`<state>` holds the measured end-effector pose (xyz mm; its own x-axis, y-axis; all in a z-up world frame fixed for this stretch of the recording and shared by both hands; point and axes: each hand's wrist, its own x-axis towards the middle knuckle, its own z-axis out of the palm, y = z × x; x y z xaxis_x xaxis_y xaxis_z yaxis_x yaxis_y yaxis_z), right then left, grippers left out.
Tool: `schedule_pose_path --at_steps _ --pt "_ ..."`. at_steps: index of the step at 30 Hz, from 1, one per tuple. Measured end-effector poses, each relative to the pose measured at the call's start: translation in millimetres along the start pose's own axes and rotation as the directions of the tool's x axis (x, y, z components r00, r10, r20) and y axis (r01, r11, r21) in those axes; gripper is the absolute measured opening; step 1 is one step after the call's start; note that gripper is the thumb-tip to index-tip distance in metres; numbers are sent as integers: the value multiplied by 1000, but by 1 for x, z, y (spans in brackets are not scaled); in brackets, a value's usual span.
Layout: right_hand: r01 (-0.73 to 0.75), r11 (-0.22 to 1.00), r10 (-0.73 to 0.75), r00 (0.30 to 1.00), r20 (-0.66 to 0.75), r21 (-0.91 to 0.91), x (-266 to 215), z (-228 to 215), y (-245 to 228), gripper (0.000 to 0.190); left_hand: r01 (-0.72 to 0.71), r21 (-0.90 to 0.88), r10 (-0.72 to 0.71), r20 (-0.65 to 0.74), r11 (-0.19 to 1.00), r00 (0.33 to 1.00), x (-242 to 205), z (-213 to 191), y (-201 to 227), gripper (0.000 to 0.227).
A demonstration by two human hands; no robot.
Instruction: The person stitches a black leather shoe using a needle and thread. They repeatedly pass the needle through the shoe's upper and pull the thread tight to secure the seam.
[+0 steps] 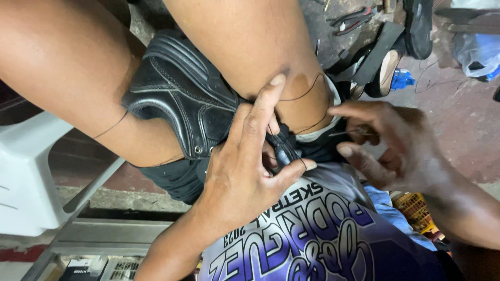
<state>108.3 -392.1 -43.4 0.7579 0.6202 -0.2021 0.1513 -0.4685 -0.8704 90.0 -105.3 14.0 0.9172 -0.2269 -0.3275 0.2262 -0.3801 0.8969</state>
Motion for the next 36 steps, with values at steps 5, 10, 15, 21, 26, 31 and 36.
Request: schedule_pose_path --at_steps 5,10,15,21,26,31,36 --pt "80 964 -95 994 -49 -252 1 9 -26 27 63 -19 -63 0 998 998 0 0 0 108" --pt "105 951 -97 994 40 -292 21 13 -48 33 -29 -13 29 -14 999 999 -2 2 1 99" --pt "9 964 6 998 -56 264 25 28 -48 28 -219 212 281 -329 952 902 -34 -20 -3 46" --pt "-64 746 94 996 -9 662 20 22 -48 40 229 290 -66 -479 929 875 -78 -51 -55 40" --pt "-204 902 189 979 76 380 31 56 -63 65 130 500 94 -397 856 913 -113 -42 -87 20" --pt "-204 935 219 976 -18 291 43 67 -72 62 139 11 -114 -506 990 855 -129 -56 -88 13" --pt "-182 941 203 978 -45 285 43 70 -71 61 215 -703 -537 -274 678 798 -103 -62 -79 15"
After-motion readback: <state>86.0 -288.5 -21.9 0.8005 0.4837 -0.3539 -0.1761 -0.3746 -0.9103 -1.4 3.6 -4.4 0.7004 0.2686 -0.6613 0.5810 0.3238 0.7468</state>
